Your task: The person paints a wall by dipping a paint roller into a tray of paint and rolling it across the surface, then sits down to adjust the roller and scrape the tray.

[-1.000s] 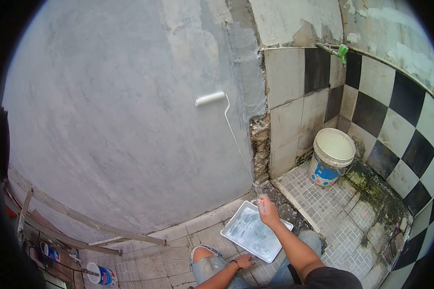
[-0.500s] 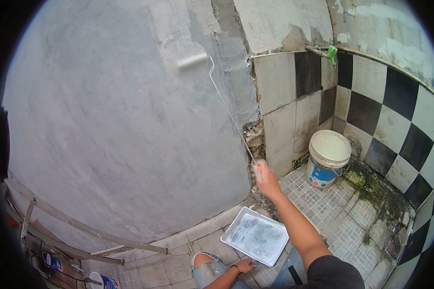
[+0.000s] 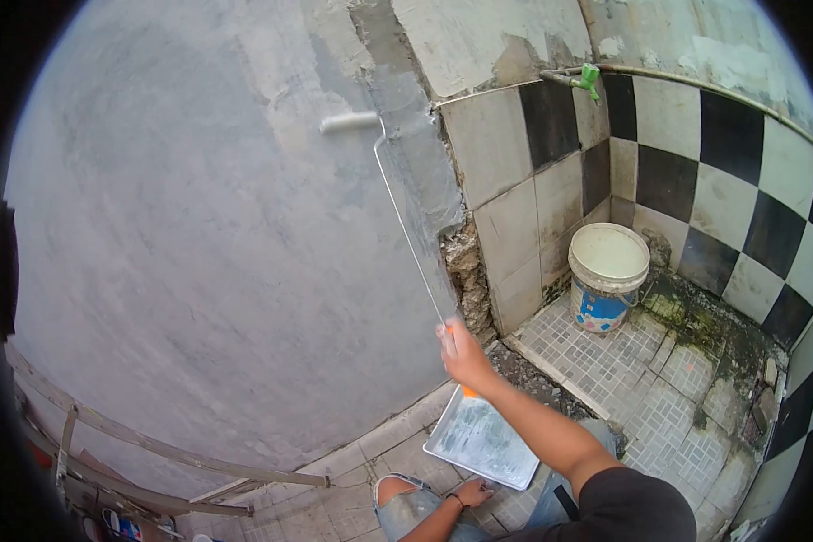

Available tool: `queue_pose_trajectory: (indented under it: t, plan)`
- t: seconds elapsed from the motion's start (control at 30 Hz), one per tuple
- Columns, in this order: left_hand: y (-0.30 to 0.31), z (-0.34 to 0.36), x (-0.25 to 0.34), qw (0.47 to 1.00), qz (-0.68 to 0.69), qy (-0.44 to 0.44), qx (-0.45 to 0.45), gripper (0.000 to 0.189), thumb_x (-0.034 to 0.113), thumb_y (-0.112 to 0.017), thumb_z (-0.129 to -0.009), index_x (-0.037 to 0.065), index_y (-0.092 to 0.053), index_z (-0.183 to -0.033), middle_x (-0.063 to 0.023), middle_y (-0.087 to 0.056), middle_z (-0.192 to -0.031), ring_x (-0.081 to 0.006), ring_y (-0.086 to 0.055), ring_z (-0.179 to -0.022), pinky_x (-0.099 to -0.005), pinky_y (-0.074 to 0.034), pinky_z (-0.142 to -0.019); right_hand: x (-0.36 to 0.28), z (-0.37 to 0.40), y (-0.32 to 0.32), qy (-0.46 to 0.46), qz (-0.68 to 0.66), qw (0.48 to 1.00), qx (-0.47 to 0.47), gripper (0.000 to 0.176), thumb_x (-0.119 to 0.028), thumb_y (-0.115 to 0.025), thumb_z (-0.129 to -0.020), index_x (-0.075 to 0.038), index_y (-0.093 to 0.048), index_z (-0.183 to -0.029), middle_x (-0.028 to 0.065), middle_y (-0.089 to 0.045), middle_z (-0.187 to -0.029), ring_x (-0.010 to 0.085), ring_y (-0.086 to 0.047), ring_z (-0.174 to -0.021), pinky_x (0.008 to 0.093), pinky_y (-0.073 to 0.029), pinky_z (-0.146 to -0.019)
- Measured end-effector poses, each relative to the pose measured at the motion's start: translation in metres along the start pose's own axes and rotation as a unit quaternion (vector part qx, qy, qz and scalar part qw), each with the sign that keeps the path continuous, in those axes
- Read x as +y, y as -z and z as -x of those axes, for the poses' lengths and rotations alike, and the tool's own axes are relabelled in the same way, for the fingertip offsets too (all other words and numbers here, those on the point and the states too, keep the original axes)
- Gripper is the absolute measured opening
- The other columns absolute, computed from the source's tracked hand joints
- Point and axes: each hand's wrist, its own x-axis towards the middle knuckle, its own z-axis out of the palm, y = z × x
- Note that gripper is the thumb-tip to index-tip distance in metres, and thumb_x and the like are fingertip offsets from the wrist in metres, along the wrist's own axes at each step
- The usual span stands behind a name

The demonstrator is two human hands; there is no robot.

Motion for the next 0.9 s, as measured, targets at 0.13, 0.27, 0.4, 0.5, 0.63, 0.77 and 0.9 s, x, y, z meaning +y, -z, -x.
queue_pose_trajectory:
  t: [0.13,0.27,0.4,0.5,0.63,0.77,0.9]
  plan:
    - [0.009,0.007,0.019,0.999,0.021,0.029,-0.041,0.045,0.037,-0.066,-0.081,-0.002,-0.060,-0.103,-0.0163,-0.067,-0.088,-0.0268,-0.065,-0.081,-0.0365,-0.051,-0.073,-0.048,-0.023,0.024,-0.058,-0.046,0.997,-0.013,0.025,-0.028,-0.045,-0.100,-0.004,-0.047,-0.096,0.0139,-0.052,-0.065,0.0266,-0.056,-0.061,0.0403,-0.044,-0.058]
    - [-0.006,0.000,-0.003,0.997,-0.034,-0.051,0.046,0.045,0.039,-0.066,-0.081,0.000,-0.059,-0.102,-0.0120,-0.066,-0.079,-0.0218,-0.064,-0.066,-0.0338,-0.051,-0.065,0.018,-0.009,0.044,0.030,0.055,0.998,0.010,0.026,-0.029,-0.045,-0.099,-0.003,-0.047,-0.098,0.0179,-0.055,-0.071,0.0335,-0.058,-0.068,0.0418,-0.045,-0.065]
    - [-0.001,0.000,-0.004,0.998,0.015,-0.042,0.049,0.045,0.040,-0.066,-0.081,0.000,-0.060,-0.102,-0.0112,-0.067,-0.078,-0.0193,-0.063,-0.061,-0.0327,-0.050,-0.062,0.009,-0.010,0.072,0.078,0.117,0.990,0.022,0.027,-0.029,-0.043,-0.099,-0.003,-0.048,-0.100,0.0215,-0.057,-0.076,0.0398,-0.059,-0.073,0.0446,-0.045,-0.067]
    - [-0.007,0.000,-0.001,0.999,0.014,-0.007,-0.028,0.044,0.038,-0.067,-0.081,0.000,-0.061,-0.103,-0.0121,-0.067,-0.080,-0.0197,-0.064,-0.064,-0.0332,-0.051,-0.064,-0.030,-0.029,0.090,0.075,0.141,0.987,0.016,0.027,-0.029,-0.043,-0.099,-0.003,-0.048,-0.100,0.0228,-0.057,-0.077,0.0418,-0.058,-0.077,0.0451,-0.045,-0.068]
    - [-0.007,-0.007,-0.002,0.999,-0.022,-0.002,-0.025,0.045,0.037,-0.067,-0.081,-0.002,-0.061,-0.103,-0.0129,-0.068,-0.082,-0.0205,-0.065,-0.069,-0.0341,-0.051,-0.066,-0.028,-0.024,0.101,0.047,0.160,0.986,0.015,0.026,-0.028,-0.044,-0.099,-0.003,-0.048,-0.100,0.0238,-0.058,-0.080,0.0438,-0.058,-0.080,0.0458,-0.044,-0.069]
    - [0.003,-0.001,0.006,1.000,0.005,-0.008,-0.001,0.046,0.038,-0.067,-0.081,-0.002,-0.061,-0.103,-0.0145,-0.068,-0.088,-0.0225,-0.065,-0.078,-0.0349,-0.051,-0.071,0.011,-0.002,0.114,0.041,0.182,0.982,0.013,0.027,-0.030,-0.045,-0.098,-0.003,-0.049,-0.101,0.0241,-0.059,-0.081,0.0446,-0.058,-0.080,0.0464,-0.044,-0.069]
    - [-0.009,-0.011,-0.001,0.998,0.033,0.018,-0.043,0.047,0.039,-0.067,-0.082,-0.002,-0.060,-0.103,-0.0135,-0.066,-0.076,-0.0217,-0.063,-0.064,-0.0348,-0.050,-0.062,-0.021,-0.020,0.116,0.074,0.173,0.982,0.029,0.027,-0.031,-0.046,-0.098,-0.004,-0.049,-0.101,0.0238,-0.059,-0.080,0.0448,-0.058,-0.078,0.0467,-0.044,-0.068]
